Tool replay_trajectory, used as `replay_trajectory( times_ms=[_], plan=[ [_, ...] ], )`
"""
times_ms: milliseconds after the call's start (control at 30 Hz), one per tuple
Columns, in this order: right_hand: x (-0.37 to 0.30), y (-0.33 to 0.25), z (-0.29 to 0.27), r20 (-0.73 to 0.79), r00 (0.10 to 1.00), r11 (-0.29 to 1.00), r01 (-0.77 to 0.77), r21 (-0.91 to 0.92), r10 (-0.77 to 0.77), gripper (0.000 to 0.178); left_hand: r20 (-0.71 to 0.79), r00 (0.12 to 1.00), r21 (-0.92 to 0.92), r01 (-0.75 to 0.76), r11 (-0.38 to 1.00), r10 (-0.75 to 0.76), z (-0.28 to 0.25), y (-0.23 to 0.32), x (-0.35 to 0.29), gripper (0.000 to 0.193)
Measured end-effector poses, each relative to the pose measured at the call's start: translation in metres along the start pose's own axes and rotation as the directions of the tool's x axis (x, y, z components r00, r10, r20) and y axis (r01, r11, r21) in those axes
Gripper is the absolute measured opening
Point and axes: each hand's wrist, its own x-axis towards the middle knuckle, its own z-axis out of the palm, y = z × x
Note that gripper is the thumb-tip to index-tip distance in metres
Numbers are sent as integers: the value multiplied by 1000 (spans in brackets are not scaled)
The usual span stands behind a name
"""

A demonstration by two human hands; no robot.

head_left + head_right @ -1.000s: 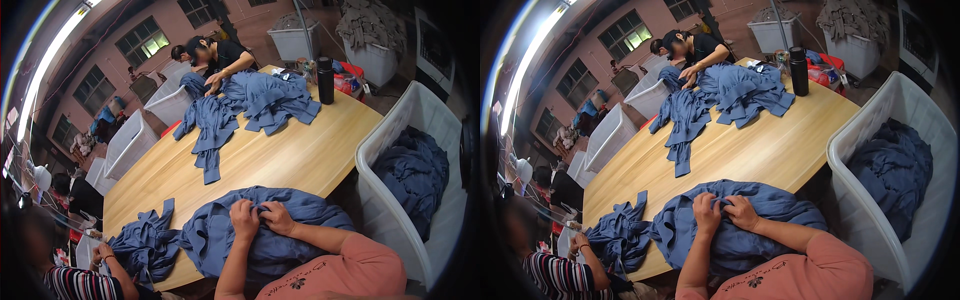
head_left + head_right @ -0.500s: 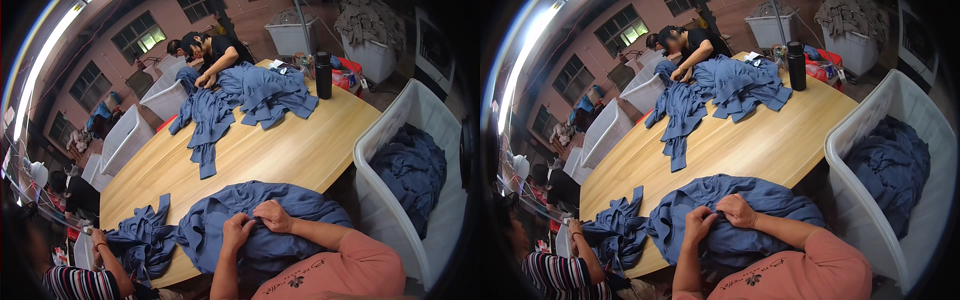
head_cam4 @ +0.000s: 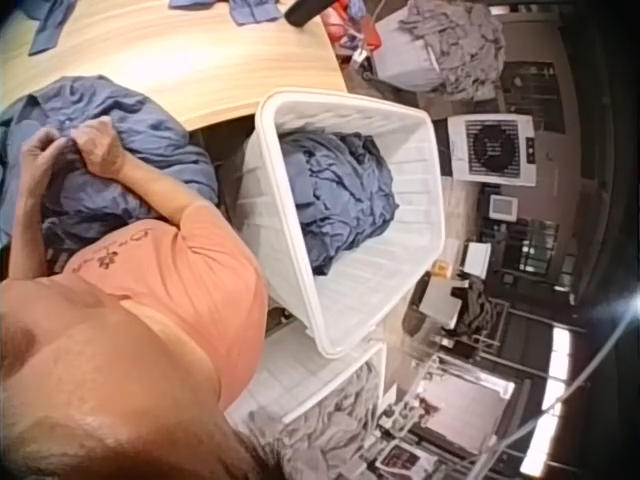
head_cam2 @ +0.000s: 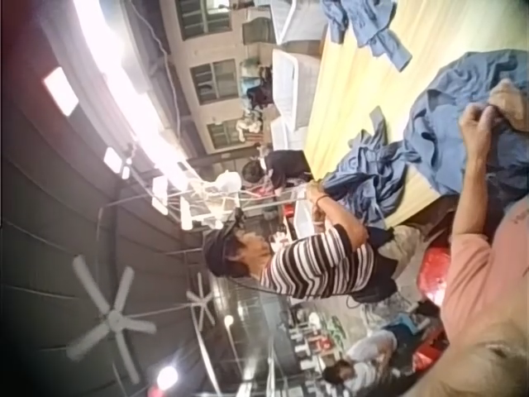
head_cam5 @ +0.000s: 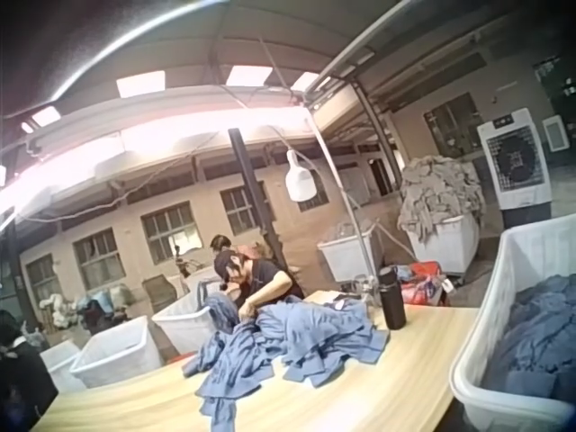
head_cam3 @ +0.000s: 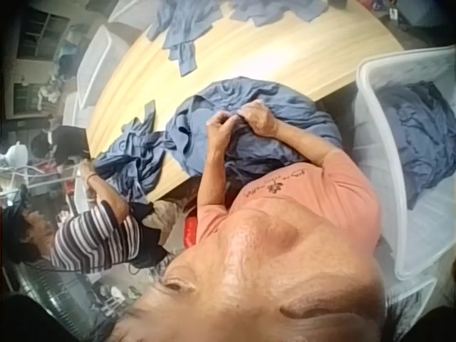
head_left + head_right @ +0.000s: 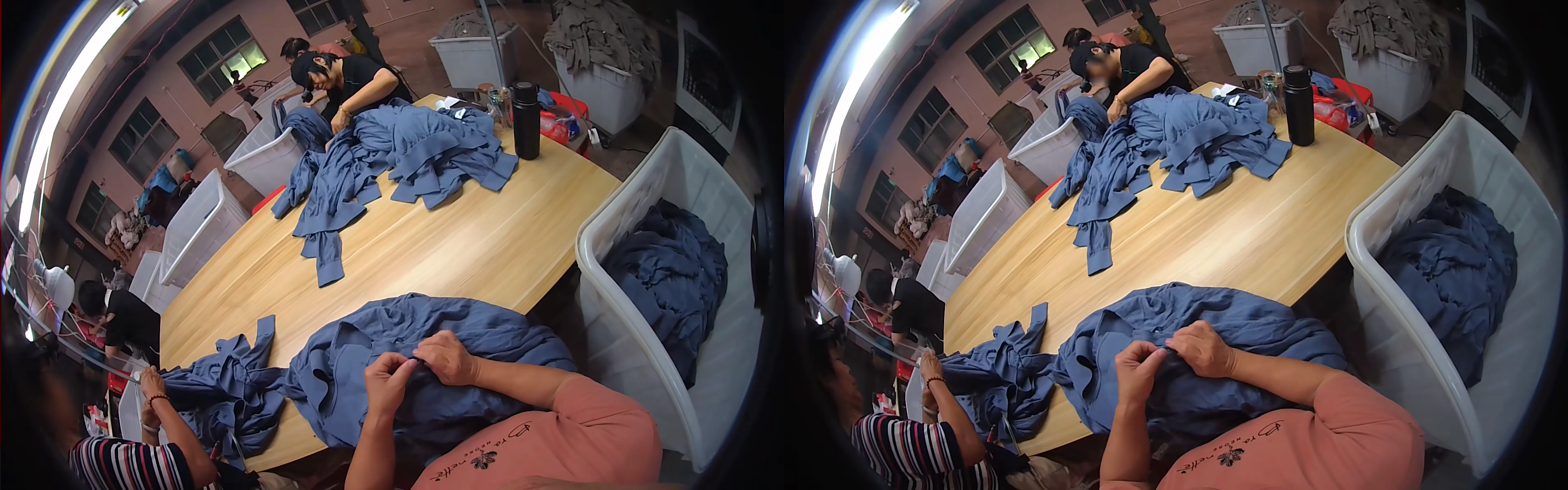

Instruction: Inspecting blue garments and placing them into a storage bin.

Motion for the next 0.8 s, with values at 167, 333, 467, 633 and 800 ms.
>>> replay_trajectory(
  times_ms=[167, 333, 467, 633, 800],
  plan=[
    [-1, -2, 1, -16, 998, 998, 56, -40, -57, 31, -86, 981, 234, -151, 960, 175, 3, 0, -7, 11],
    [-1, -4, 0, -16, 999, 998, 39, -51, -40, 27, -91, 987, 194, -114, 974, 134, 6, 0, -10, 11],
    [-2, -4, -3, 13, 995, 994, 101, -43, -100, 23, -25, 982, 266, -174, 948, 187, 6, -5, -7, 8],
    [-2, -5, -2, -4, 998, 995, 59, -81, -60, 18, 182, 879, 620, -450, 643, 440, 1, -17, 23, 17],
    [-1, -5, -1, -10, 999, 994, 51, -95, -53, 19, 452, 843, 664, -536, 521, 292, 4, -27, 52, 18]
  ],
)
